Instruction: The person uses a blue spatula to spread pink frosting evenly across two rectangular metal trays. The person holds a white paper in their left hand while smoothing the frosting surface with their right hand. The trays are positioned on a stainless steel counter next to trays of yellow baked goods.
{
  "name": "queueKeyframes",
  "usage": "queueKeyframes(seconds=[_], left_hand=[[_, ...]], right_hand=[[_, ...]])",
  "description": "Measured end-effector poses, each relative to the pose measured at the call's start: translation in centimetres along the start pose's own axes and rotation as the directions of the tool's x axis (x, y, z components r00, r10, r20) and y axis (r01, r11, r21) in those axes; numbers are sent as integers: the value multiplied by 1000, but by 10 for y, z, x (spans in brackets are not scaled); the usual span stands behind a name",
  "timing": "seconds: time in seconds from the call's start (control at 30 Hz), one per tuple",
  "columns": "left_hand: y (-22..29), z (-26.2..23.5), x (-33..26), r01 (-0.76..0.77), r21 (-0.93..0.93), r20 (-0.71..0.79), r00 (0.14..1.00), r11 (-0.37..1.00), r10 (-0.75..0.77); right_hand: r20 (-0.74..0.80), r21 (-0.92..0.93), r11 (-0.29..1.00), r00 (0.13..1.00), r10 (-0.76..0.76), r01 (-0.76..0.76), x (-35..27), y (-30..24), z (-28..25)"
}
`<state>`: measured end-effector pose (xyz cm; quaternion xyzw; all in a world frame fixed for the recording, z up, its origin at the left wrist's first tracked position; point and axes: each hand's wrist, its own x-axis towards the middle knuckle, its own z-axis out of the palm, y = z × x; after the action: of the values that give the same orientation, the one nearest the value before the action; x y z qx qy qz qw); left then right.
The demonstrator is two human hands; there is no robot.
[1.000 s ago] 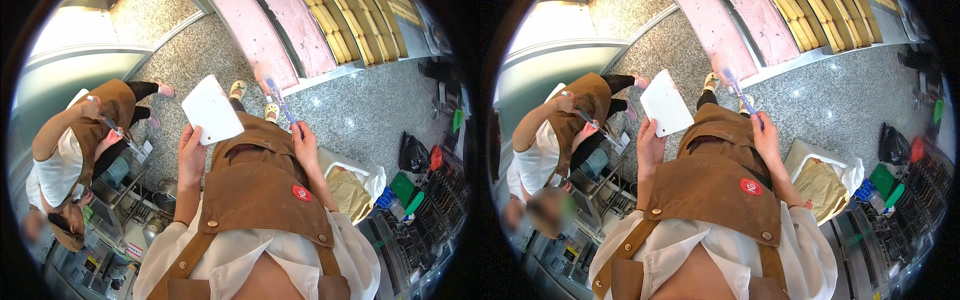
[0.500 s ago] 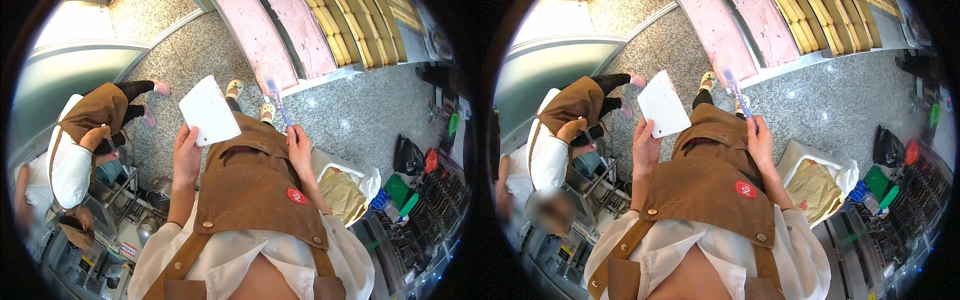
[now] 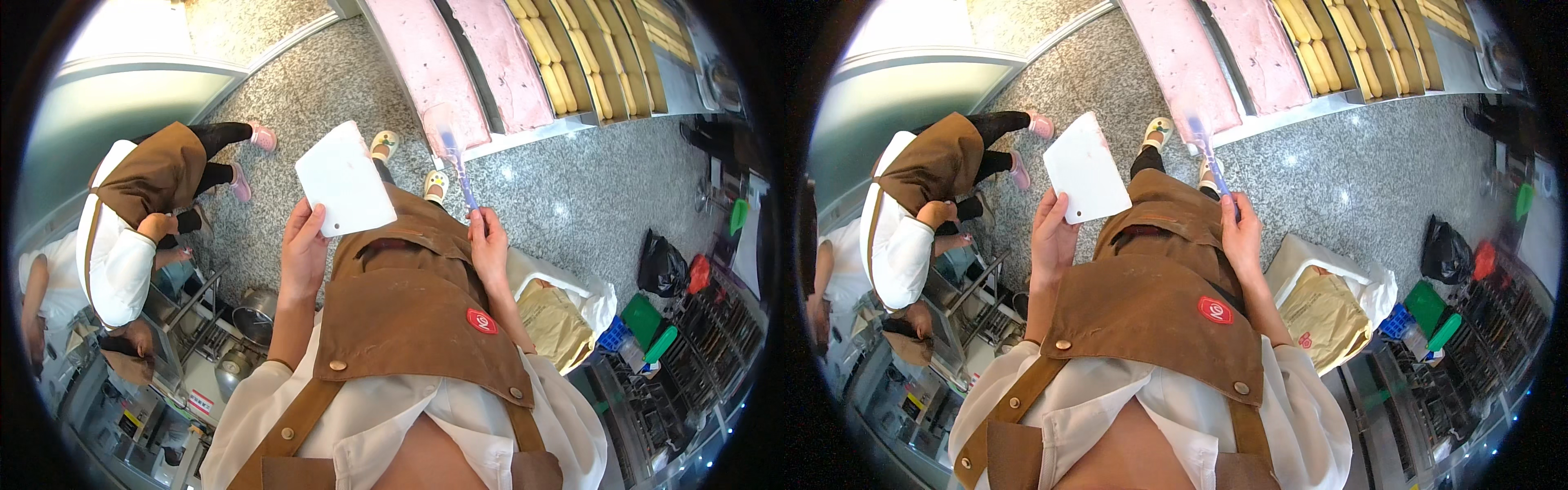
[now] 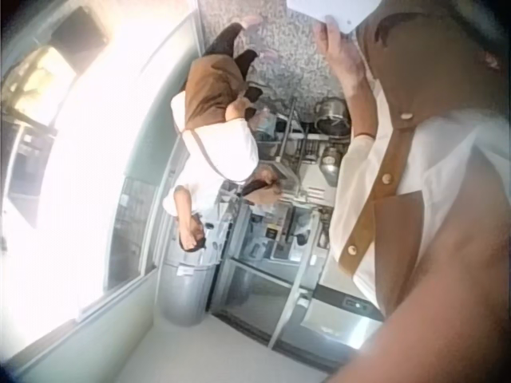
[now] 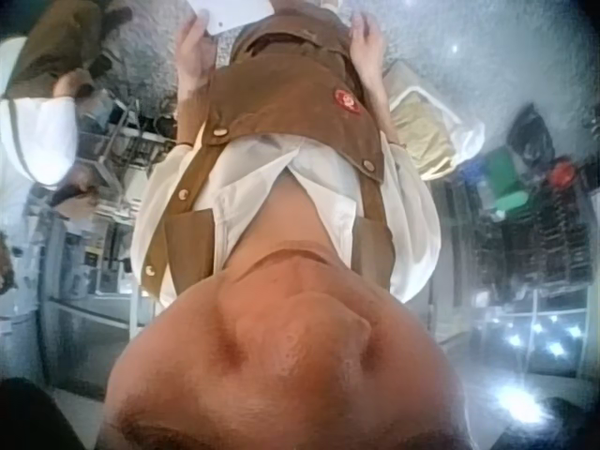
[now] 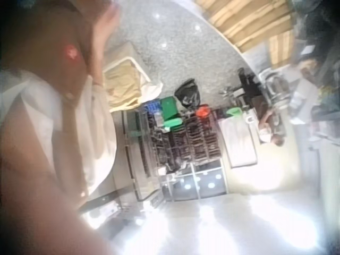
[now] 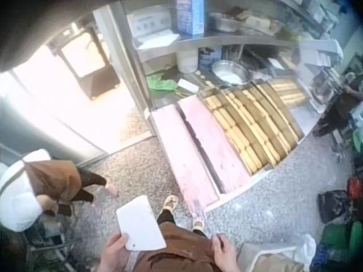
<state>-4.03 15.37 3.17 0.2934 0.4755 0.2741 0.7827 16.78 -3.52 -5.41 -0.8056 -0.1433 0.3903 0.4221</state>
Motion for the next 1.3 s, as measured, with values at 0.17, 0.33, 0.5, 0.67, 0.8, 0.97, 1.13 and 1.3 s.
queueKeyframes(seconds=[0.17,0.33,0.5,0.67,0.8,0.97,1.13,1.3], left_hand=[[-2,-1,-1,-5,0,11,1000,1000,5],[-3,-4,-3,-2,-8,13,1000,1000,3],[-1,-1,-4,-10,-13,13,1000,1000,11],[-2,-4,-3,-16,-20,37,999,1000,17],[-3,-2,-3,-13,-21,21,1000,1000,14],[-3,0,-4,-5,-8,22,1000,1000,6],[-5,4,-3,-23,-5,-25,999,1000,23],[-1,6,-4,-21,-15,-12,1000,1000,21]], right_hand=[[-1,-7,1000,1000,25,-25,-2,-7,0],[-27,-140,990,999,-29,25,2,5,-3],[-38,-144,989,999,-37,31,8,4,-11],[-39,-98,993,997,-65,61,20,12,-28],[-49,-86,996,998,-31,27,25,2,-44],[-117,-160,985,989,-86,67,30,9,-63],[-257,-172,980,956,-140,97,31,11,-73],[-212,-161,970,954,-212,180,35,-26,-69]])
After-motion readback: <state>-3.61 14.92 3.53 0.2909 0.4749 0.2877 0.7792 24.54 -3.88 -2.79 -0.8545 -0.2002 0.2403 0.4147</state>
